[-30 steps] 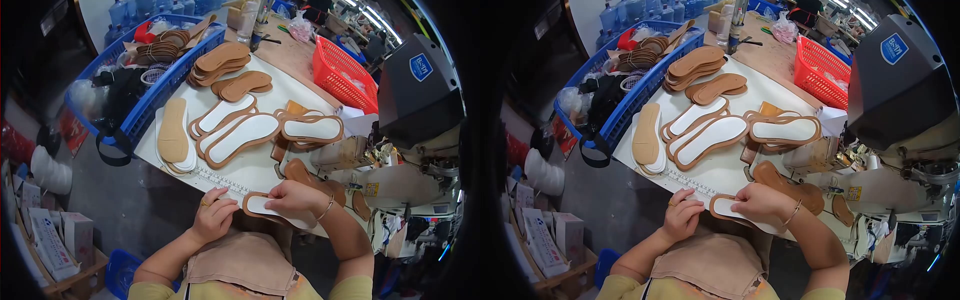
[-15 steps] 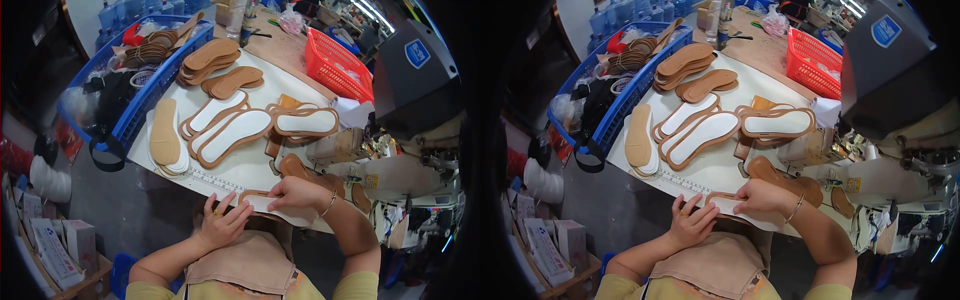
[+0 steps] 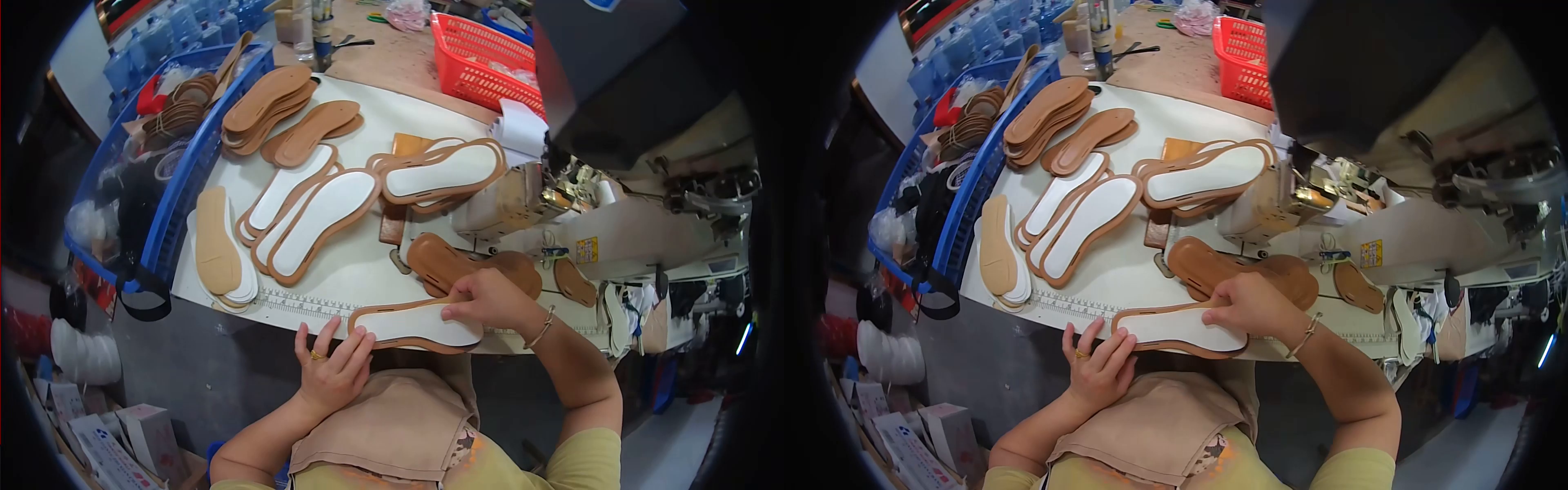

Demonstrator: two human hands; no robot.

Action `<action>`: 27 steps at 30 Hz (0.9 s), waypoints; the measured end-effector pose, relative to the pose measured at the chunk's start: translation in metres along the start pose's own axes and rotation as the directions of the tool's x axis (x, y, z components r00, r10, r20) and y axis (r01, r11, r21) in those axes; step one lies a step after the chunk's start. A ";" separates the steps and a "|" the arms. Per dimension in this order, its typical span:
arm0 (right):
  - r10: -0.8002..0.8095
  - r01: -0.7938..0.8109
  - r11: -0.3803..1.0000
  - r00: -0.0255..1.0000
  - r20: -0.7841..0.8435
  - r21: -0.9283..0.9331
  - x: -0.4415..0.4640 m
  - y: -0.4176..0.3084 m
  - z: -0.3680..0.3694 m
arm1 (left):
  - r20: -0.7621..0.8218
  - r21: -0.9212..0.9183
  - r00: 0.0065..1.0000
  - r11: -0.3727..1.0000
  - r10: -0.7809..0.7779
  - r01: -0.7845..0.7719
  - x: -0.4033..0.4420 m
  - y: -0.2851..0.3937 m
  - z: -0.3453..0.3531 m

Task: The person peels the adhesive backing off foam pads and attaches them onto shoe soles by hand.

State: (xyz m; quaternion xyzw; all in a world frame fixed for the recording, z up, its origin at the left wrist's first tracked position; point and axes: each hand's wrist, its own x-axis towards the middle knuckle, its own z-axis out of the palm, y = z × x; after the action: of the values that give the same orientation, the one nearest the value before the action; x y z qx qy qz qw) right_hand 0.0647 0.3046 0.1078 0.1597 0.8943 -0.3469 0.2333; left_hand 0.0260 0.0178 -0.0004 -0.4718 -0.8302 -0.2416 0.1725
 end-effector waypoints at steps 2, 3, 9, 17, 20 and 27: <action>-0.030 0.029 0.999 0.999 -0.034 -0.044 0.001 0.001 0.003 | 0.009 0.020 1.000 1.000 0.008 -0.008 0.003 0.001 -0.002; -0.027 0.025 0.999 0.999 -0.041 -0.038 0.000 0.002 0.004 | 0.011 0.018 1.000 1.000 0.016 -0.017 0.003 0.001 -0.002; -0.125 0.120 0.991 0.989 -0.078 -0.066 0.000 0.008 0.009 | 0.022 0.021 1.000 1.000 0.021 -0.022 0.006 0.002 -0.004; -0.122 0.110 0.990 0.983 -0.138 -0.091 -0.004 0.006 0.014 | 0.144 -0.152 0.986 0.986 0.088 -0.066 0.039 0.033 -0.010; -0.199 0.197 0.980 0.961 -0.193 -0.034 -0.002 0.019 0.020 | 0.366 -0.014 0.916 0.985 0.166 -0.173 0.046 0.052 0.006; -0.019 0.086 0.967 0.962 -0.271 0.238 -0.048 0.057 -0.001 | 0.362 0.026 0.910 0.974 0.200 -0.225 0.043 0.048 0.011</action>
State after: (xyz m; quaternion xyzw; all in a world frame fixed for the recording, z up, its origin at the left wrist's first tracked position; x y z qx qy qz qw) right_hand 0.1305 0.3397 0.1022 0.2087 0.8712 -0.4372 0.0797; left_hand 0.0456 0.0753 0.0245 -0.5892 -0.7991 -0.1034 0.0598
